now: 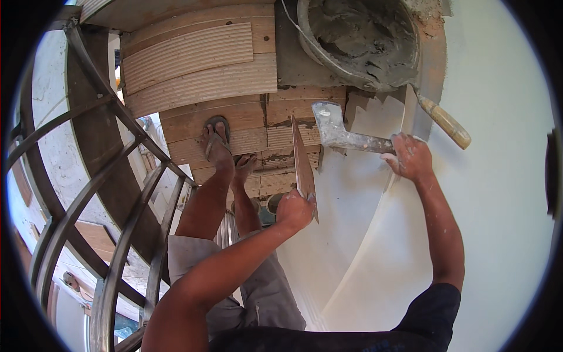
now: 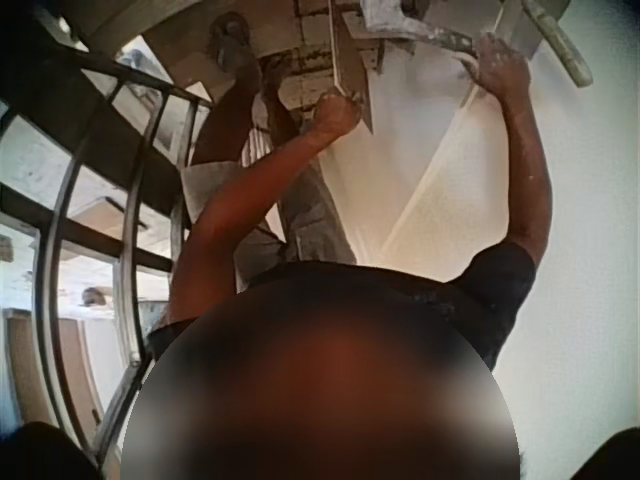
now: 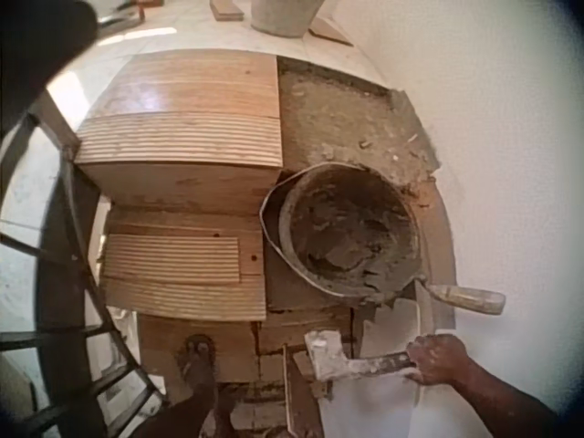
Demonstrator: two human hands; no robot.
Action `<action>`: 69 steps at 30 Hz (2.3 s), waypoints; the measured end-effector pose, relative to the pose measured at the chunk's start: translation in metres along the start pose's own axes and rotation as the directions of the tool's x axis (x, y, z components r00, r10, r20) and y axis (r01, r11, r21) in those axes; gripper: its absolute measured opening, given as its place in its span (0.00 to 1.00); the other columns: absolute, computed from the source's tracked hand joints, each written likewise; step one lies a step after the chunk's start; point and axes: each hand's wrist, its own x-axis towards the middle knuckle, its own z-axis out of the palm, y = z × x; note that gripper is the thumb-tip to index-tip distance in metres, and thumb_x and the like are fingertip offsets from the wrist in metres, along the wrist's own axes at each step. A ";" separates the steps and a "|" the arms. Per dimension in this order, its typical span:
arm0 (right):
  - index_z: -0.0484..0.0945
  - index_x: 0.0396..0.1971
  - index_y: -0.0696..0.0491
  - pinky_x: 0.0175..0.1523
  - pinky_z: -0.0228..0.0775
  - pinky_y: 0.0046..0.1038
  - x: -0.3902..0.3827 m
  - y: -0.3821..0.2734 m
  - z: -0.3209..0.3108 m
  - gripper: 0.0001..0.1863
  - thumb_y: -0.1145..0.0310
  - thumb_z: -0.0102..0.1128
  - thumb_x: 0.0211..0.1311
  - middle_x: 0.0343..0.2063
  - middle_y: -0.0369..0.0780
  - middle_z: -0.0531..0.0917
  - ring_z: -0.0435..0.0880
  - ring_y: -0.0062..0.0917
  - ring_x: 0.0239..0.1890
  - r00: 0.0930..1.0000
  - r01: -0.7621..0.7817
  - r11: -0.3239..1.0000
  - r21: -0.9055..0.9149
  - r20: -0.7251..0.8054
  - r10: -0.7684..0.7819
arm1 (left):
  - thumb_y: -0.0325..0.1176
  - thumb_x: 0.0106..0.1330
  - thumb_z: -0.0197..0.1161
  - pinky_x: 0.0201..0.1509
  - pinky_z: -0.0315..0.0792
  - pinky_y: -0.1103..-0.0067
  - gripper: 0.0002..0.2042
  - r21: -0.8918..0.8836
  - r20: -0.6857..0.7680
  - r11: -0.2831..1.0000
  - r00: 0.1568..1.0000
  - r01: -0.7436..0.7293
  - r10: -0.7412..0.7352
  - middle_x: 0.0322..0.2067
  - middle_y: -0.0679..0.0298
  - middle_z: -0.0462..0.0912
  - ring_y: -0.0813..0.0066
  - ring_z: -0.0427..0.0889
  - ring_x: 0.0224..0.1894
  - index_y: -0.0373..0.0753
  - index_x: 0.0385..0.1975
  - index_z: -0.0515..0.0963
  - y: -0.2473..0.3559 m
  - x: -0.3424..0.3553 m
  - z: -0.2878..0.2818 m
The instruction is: Applying mortar, setting tiles, and grinding tiles to fit stair steps.
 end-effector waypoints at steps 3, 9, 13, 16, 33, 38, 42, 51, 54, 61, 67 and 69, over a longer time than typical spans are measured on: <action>0.75 0.39 0.56 0.33 0.77 0.44 0.012 0.034 0.002 0.24 0.46 0.53 0.68 0.29 0.50 0.84 0.84 0.46 0.29 0.891 -0.250 0.961 -0.120 0.359 0.277 | 0.46 0.66 0.59 0.52 0.74 0.59 0.25 0.046 -0.008 0.999 1.000 0.010 -0.010 0.39 0.37 0.81 0.41 0.81 0.45 0.21 0.39 0.75 0.005 -0.001 -0.002; 0.74 0.41 0.54 0.33 0.76 0.44 0.051 0.012 -0.014 0.26 0.42 0.47 0.70 0.26 0.49 0.84 0.84 0.46 0.29 0.783 -0.300 0.918 -0.260 0.482 0.393 | 0.47 0.66 0.60 0.52 0.74 0.59 0.25 0.100 -0.020 0.994 0.999 -0.044 0.046 0.38 0.38 0.81 0.41 0.81 0.45 0.23 0.39 0.76 -0.011 0.000 0.007; 0.76 0.39 0.54 0.34 0.77 0.41 0.047 0.001 -0.027 0.26 0.42 0.49 0.68 0.25 0.47 0.84 0.85 0.44 0.29 0.924 0.014 0.994 -0.108 0.380 0.029 | 0.47 0.65 0.60 0.51 0.75 0.59 0.24 0.019 -0.004 0.999 1.000 0.025 -0.025 0.38 0.39 0.82 0.43 0.81 0.44 0.24 0.39 0.76 0.004 -0.008 -0.006; 0.77 0.38 0.53 0.34 0.78 0.41 0.051 0.015 -0.025 0.26 0.42 0.51 0.68 0.24 0.47 0.84 0.85 0.43 0.30 0.919 0.110 0.992 -0.059 0.385 -0.079 | 0.47 0.65 0.59 0.51 0.75 0.60 0.24 0.018 -0.006 1.000 1.000 0.022 -0.022 0.38 0.39 0.82 0.43 0.82 0.45 0.24 0.39 0.76 0.010 -0.009 -0.010; 0.76 0.40 0.54 0.37 0.79 0.42 0.054 0.048 -0.013 0.30 0.38 0.45 0.68 0.31 0.49 0.85 0.86 0.45 0.31 0.760 -0.165 0.960 -0.227 0.591 0.270 | 0.49 0.67 0.57 0.58 0.72 0.62 0.28 -0.174 0.023 0.969 0.984 0.175 -0.174 0.44 0.38 0.81 0.44 0.80 0.51 0.23 0.46 0.73 -0.013 0.003 -0.011; 0.76 0.40 0.54 0.36 0.79 0.43 0.072 0.010 -0.008 0.30 0.38 0.45 0.69 0.30 0.49 0.85 0.86 0.44 0.32 0.717 -0.150 0.934 -0.325 0.614 0.329 | 0.50 0.67 0.57 0.59 0.71 0.62 0.29 -0.049 -0.005 0.989 0.990 0.139 -0.139 0.45 0.37 0.80 0.44 0.79 0.53 0.22 0.48 0.72 -0.037 0.007 0.006; 0.75 0.40 0.53 0.35 0.78 0.41 0.065 -0.038 -0.022 0.28 0.39 0.46 0.68 0.30 0.49 0.85 0.86 0.43 0.33 0.855 -0.043 0.996 -0.080 0.513 0.078 | 0.49 0.65 0.60 0.57 0.73 0.62 0.28 -0.180 -0.040 0.968 0.982 0.173 -0.183 0.44 0.37 0.81 0.42 0.80 0.50 0.23 0.47 0.74 -0.024 0.004 -0.009; 0.75 0.42 0.55 0.36 0.77 0.44 0.074 0.032 0.023 0.29 0.40 0.50 0.66 0.27 0.49 0.84 0.84 0.48 0.31 0.761 -0.269 0.890 -0.369 0.484 0.431 | 0.46 0.64 0.63 0.54 0.74 0.62 0.24 -0.187 -0.093 0.978 0.990 0.090 -0.109 0.43 0.37 0.81 0.41 0.80 0.49 0.26 0.45 0.76 -0.033 0.027 0.013; 0.75 0.43 0.54 0.37 0.77 0.44 0.086 -0.030 -0.014 0.28 0.40 0.47 0.68 0.27 0.50 0.85 0.85 0.45 0.34 0.782 -0.231 0.957 -0.177 0.551 0.291 | 0.45 0.64 0.62 0.54 0.74 0.62 0.24 -0.205 -0.036 0.965 0.984 0.166 -0.177 0.43 0.37 0.81 0.42 0.80 0.49 0.26 0.45 0.75 -0.044 0.009 0.012; 0.75 0.40 0.54 0.36 0.77 0.45 0.056 0.026 -0.009 0.29 0.39 0.48 0.68 0.28 0.49 0.85 0.85 0.47 0.32 0.763 -0.243 0.949 -0.202 0.564 0.316 | 0.45 0.64 0.63 0.56 0.73 0.62 0.24 -0.220 -0.068 0.966 0.986 0.136 -0.154 0.44 0.38 0.81 0.42 0.80 0.50 0.25 0.46 0.75 -0.023 0.015 -0.001; 0.75 0.40 0.55 0.36 0.78 0.44 0.077 -0.010 -0.019 0.29 0.39 0.44 0.70 0.28 0.49 0.85 0.85 0.46 0.31 0.774 -0.260 0.937 -0.233 0.530 0.347 | 0.45 0.64 0.62 0.56 0.73 0.62 0.26 -0.273 -0.096 0.949 0.977 0.156 -0.188 0.46 0.39 0.80 0.42 0.80 0.50 0.26 0.50 0.72 -0.032 0.013 -0.010; 0.75 0.40 0.54 0.35 0.78 0.44 0.074 -0.031 -0.024 0.29 0.38 0.46 0.68 0.27 0.48 0.85 0.85 0.45 0.32 0.800 -0.237 0.955 -0.180 0.521 0.297 | 0.45 0.64 0.62 0.56 0.73 0.62 0.26 -0.131 -0.027 0.983 0.991 0.129 -0.134 0.46 0.39 0.80 0.42 0.79 0.50 0.26 0.51 0.72 -0.039 0.023 -0.007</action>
